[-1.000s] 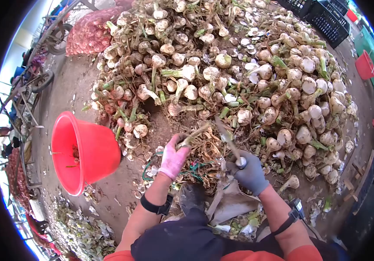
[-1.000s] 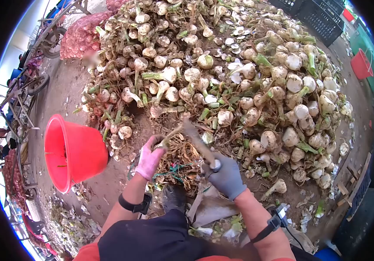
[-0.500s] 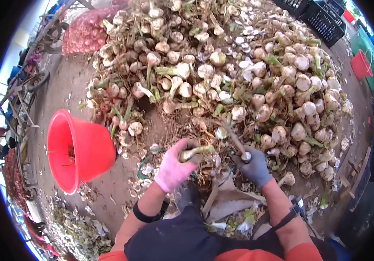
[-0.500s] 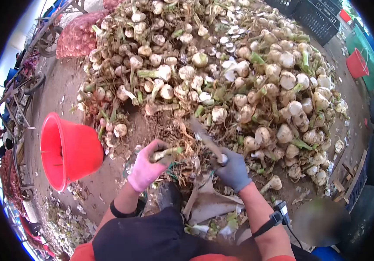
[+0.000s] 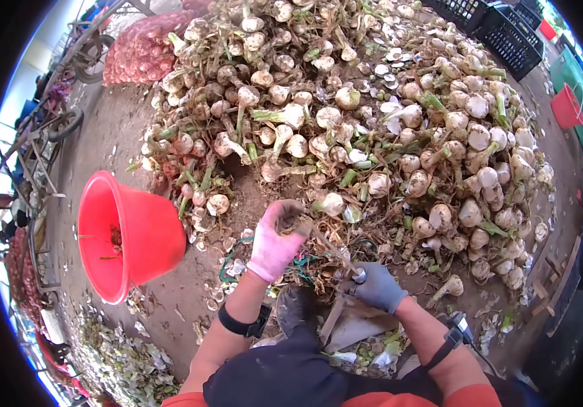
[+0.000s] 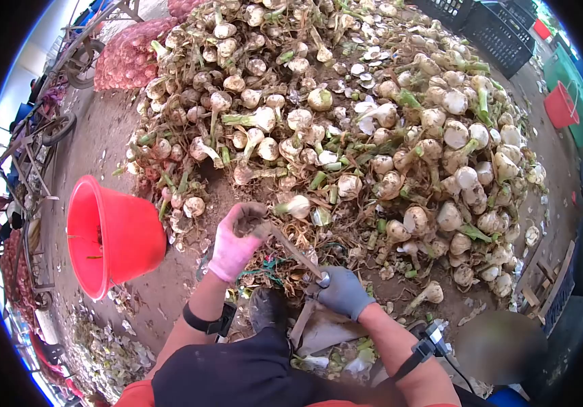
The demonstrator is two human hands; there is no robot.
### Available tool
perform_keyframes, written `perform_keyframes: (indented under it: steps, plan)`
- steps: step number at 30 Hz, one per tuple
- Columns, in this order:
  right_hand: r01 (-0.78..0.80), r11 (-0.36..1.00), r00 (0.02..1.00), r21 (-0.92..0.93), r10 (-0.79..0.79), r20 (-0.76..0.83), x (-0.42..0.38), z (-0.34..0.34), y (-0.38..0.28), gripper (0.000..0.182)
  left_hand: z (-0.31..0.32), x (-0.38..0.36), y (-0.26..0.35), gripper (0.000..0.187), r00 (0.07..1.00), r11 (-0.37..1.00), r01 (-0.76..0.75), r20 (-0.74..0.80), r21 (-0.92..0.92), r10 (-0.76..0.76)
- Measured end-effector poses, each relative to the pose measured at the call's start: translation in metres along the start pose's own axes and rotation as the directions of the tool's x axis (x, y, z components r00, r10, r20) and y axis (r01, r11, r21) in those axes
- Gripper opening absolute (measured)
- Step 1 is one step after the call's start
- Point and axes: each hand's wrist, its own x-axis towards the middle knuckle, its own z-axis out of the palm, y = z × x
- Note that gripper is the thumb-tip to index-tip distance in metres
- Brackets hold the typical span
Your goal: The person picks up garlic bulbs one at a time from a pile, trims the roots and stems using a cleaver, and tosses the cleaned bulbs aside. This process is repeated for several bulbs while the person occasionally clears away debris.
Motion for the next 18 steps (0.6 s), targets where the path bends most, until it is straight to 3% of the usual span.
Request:
perform_keyframes:
  steps: [1, 3, 5, 7, 9, 11, 13, 15, 17, 18]
  plan:
    - [-0.009, 1.0, 1.0, 0.028, 0.009, 0.017, 0.004, -0.002, 0.008, 0.023, -0.001, 0.006, -0.004, 0.018, 1.0, 1.0, -0.001, 0.006, -0.002, 0.001]
    - [-0.022, 0.998, 0.999, 0.056, 0.021, 0.029, 0.007, -0.007, 0.018, 0.019, -0.01, 0.02, -0.008, 0.012, 0.969, 0.976, 0.203, -0.157, 0.078, -0.189]
    - [0.054, 0.958, 0.993, 0.28, -0.022, -0.118, 0.009, -0.014, 0.025, 0.011, -0.013, 0.029, -0.012, 0.007, 0.971, 0.971, 0.205, -0.153, 0.127, -0.185]
    - [0.043, 0.941, 0.981, 0.336, 0.024, -0.192, 0.011, -0.019, 0.026, 0.006, -0.005, 0.038, -0.012, 0.01, 0.99, 0.889, -0.119, -0.018, 0.441, 0.142]
    - [0.114, 0.859, 0.952, 0.499, 0.049, -0.302, 0.012, -0.027, 0.026, 0.006, 0.018, 0.045, 0.004, 0.023, 0.977, 0.784, -0.215, 0.13, 0.583, 0.171]
    - [0.111, 0.891, 0.944, 0.44, 0.044, -0.326, 0.014, -0.033, 0.029, 0.009, 0.037, 0.059, -0.001, 0.032, 0.889, 0.606, -0.457, 0.365, 0.651, 0.278]
    - [0.11, 0.876, 0.941, 0.47, 0.06, -0.332, 0.012, -0.038, 0.02, 0.013, 0.049, 0.076, -0.013, 0.042, 0.835, 0.349, -0.549, 0.517, 0.759, 0.189]
    - [0.114, 0.888, 0.937, 0.445, 0.053, -0.345, 0.012, -0.039, 0.02, 0.013, 0.056, 0.092, -0.028, 0.055, 0.894, 0.317, -0.421, 0.447, 0.85, -0.01]
    - [0.116, 0.9, 0.933, 0.42, 0.046, -0.357, 0.011, -0.041, 0.021, 0.014, 0.05, 0.097, -0.03, 0.052, 0.937, 0.375, -0.31, 0.346, 0.874, -0.033]
    - [0.121, 0.909, 0.929, 0.399, 0.038, -0.368, 0.01, -0.041, 0.022, 0.014, 0.044, 0.094, -0.027, 0.041, 0.941, 0.45, -0.272, 0.333, 0.85, -0.062]
